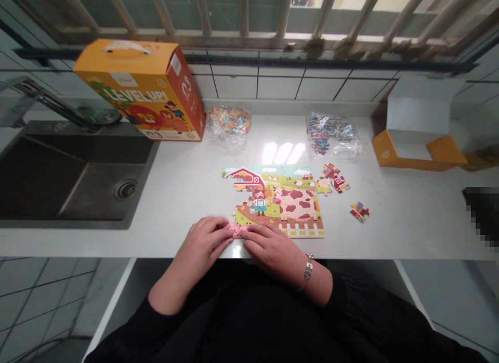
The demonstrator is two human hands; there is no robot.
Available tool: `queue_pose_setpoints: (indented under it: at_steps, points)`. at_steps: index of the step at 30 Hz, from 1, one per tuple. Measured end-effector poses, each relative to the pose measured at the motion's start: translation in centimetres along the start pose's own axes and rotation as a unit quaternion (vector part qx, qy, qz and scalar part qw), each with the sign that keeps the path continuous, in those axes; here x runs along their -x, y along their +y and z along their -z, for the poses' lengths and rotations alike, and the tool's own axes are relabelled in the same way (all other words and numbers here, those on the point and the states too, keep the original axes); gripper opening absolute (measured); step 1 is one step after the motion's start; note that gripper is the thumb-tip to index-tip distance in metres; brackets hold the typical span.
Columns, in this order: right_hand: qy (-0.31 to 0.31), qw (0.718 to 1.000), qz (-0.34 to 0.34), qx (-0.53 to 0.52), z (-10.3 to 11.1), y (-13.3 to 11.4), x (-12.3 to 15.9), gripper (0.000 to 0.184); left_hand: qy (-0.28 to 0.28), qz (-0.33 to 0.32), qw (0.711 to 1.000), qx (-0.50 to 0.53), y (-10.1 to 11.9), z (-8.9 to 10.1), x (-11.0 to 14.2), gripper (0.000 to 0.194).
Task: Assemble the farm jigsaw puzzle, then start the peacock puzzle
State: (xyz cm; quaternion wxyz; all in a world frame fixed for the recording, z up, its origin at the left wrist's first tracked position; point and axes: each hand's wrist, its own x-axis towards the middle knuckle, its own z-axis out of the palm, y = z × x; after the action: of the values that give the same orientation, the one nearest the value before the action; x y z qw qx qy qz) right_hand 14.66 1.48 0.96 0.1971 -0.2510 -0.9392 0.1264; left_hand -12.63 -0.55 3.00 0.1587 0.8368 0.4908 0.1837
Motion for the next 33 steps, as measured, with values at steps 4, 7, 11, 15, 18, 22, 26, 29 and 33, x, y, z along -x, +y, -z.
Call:
queue_pose_setpoints:
  at_steps: [4, 7, 11, 15, 18, 22, 26, 29, 33]
  points:
    - [-0.001, 1.0, -0.005, -0.002, 0.0, -0.2, 0.0, 0.013, 0.002, -0.024, 0.999, -0.025, 0.2, 0.3, 0.1, 0.02]
    - [-0.005, 1.0, -0.006, -0.003, 0.1, -0.4, -0.2, 0.013, 0.002, -0.04, 0.998, -0.042, 0.7, 0.3, 0.3, 0.022]
    - [-0.013, 1.0, -0.008, -0.003, 0.2, -0.3, -0.3, 0.012, 0.016, -0.06, 0.997, -0.054, 1.1, -0.5, 0.6, 0.032]
    - [-0.015, 1.0, -0.012, -0.004, 0.6, 0.2, 0.0, 0.015, 0.028, -0.075, 0.995, -0.053, 0.8, -1.4, 0.7, 0.036]
    - [-0.012, 1.0, -0.023, -0.001, 1.3, 0.8, 0.4, 0.016, 0.023, -0.081, 0.996, -0.035, 0.5, -1.4, 0.3, 0.039]
    - [-0.005, 0.999, -0.045, 0.004, 2.3, 1.7, 1.1, 0.018, 0.019, -0.08, 0.996, -0.025, 0.5, -1.3, -0.5, 0.04]
    - [0.01, 0.997, -0.077, 0.015, 3.7, 4.0, 2.4, 0.016, 0.015, -0.077, 0.996, -0.031, 0.7, -1.4, -1.1, 0.038]
    - [0.049, 0.988, -0.139, 0.04, 5.4, 7.0, 4.1, 0.019, 0.018, -0.077, 0.996, -0.031, 0.8, -1.5, -1.2, 0.041]
    - [0.09, 0.937, -0.309, 0.136, 8.1, 11.3, 6.9, 0.03, 0.026, -0.085, 0.996, -0.032, 0.8, -1.5, -1.1, 0.043]
